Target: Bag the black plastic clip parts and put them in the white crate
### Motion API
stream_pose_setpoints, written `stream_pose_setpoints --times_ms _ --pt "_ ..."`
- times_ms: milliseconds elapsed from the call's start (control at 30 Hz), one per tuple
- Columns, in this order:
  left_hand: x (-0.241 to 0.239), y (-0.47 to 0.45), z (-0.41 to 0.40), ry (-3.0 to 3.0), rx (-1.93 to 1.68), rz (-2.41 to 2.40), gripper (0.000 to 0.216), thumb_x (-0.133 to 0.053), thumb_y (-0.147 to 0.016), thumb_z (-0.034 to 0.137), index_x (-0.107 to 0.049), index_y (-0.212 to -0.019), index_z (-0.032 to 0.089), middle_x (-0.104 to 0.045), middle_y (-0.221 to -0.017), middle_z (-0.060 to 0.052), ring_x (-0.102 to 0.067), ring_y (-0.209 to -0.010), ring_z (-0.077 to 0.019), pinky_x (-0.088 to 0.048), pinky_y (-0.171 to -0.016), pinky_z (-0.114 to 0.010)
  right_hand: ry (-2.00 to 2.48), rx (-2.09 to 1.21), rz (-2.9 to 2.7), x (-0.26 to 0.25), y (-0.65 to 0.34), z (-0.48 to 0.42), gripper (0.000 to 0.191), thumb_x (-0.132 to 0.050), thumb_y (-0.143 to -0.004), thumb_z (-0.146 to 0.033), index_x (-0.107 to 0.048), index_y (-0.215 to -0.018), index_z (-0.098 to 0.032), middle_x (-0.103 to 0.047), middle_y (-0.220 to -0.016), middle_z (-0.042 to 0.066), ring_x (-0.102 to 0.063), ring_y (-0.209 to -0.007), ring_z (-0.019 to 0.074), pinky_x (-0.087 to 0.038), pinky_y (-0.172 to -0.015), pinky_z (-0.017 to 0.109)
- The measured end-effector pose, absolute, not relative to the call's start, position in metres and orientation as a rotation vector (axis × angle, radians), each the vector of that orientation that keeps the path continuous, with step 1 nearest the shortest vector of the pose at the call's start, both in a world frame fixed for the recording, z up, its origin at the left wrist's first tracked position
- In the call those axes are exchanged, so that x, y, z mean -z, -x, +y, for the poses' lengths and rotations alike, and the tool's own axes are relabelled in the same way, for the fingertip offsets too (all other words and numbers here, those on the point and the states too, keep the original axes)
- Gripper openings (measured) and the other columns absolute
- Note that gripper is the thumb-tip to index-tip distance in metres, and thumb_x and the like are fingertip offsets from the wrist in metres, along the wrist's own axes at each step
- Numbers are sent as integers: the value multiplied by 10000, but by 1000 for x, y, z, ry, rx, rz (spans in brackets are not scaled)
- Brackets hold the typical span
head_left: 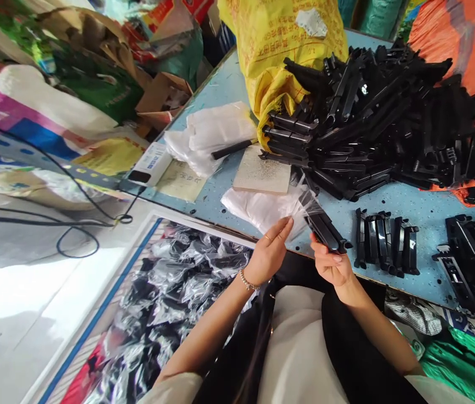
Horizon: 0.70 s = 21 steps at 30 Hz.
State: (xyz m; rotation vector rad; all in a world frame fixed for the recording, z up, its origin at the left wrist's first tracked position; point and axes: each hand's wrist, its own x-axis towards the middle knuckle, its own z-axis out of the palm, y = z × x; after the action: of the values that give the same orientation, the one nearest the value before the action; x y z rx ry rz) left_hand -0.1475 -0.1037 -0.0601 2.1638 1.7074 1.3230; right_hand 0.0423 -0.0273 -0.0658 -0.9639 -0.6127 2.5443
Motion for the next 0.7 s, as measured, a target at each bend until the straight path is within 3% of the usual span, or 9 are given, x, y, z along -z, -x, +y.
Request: stream_pose_setpoints --times_ms 67,167,233,333,400,500,600,700 --pt "63 141 -105 -2230 -1388 1646 728 -400 -951 -8 -230 -1624 211 -537 -1446 -167 -543 -1343 -206 -503 -1092 -321 1047 -2379 -903 65 -38 -26 377 -595 -796 -485 -649 -962 -151 -543 -642 -45 -175 -442 -49 -145 -387 87" --pt "60 129 -105 -2328 -1415 1393 702 -417 -959 20 -235 -1619 175 -601 -1376 -157 -628 -1209 -181 -551 -1007 -279 1208 -2114 -1158 66 -28 -28 381 -635 -765 -527 -585 -782 -150 -544 -595 -27 -389 -495 4 -349 -456 129" --pt "53 128 -105 -2355 -1319 1272 677 -426 -964 40 -245 -1609 142 -599 -1378 -173 -615 -1240 -193 -544 -1033 -301 1314 -1952 -1253 64 -25 -32 327 -665 -770 -467 -598 -833 -153 -616 -681 -2 -514 -628 38 -456 -583 144" --pt "32 145 -116 -2362 -1138 1230 585 -497 -979 134 -348 -1543 78 -530 -1442 -233 -509 -1384 -253 -492 -1119 -368 1374 -1570 -1672 49 -20 -38 345 -657 -806 -427 -661 -1011 -150 -712 -974 78 -626 -892 104 -546 -811 207" --pt "10 169 -133 -2316 -1081 1333 480 -533 -987 184 -471 -1456 103 -573 -1405 -200 -544 -1349 -231 -486 -1124 -348 1194 -1601 -1953 35 -15 -42 413 -610 -855 -445 -660 -1153 -164 -715 -1074 88 -653 -954 109 -567 -884 232" --pt "-13 216 -171 -2046 -934 1735 306 -511 -1003 213 -636 -1279 174 -708 -1196 -87 -676 -1123 -164 -524 -1031 -273 879 -2070 -2016 21 -9 -47 516 -565 -891 -480 -579 -1334 -215 -716 -1129 48 -678 -864 52 -600 -825 198" --pt "9 255 -209 -1577 -512 2094 243 -525 -977 279 -740 -1008 172 -745 -897 -48 -698 -796 -169 -560 -796 -273 980 -2163 -1872 23 -12 -48 536 -597 -864 -515 -601 -1294 -195 -718 -1110 49 -688 -821 36 -609 -756 168" --pt "62 255 -235 -1245 -261 2126 368 -627 -890 278 -594 -546 155 -541 -488 -6 -505 -465 -129 -476 -553 -252 1172 -2095 -1746 38 -24 -45 526 -618 -845 -529 -623 -1226 -166 -724 -1025 52 -686 -788 38 -604 -716 160"
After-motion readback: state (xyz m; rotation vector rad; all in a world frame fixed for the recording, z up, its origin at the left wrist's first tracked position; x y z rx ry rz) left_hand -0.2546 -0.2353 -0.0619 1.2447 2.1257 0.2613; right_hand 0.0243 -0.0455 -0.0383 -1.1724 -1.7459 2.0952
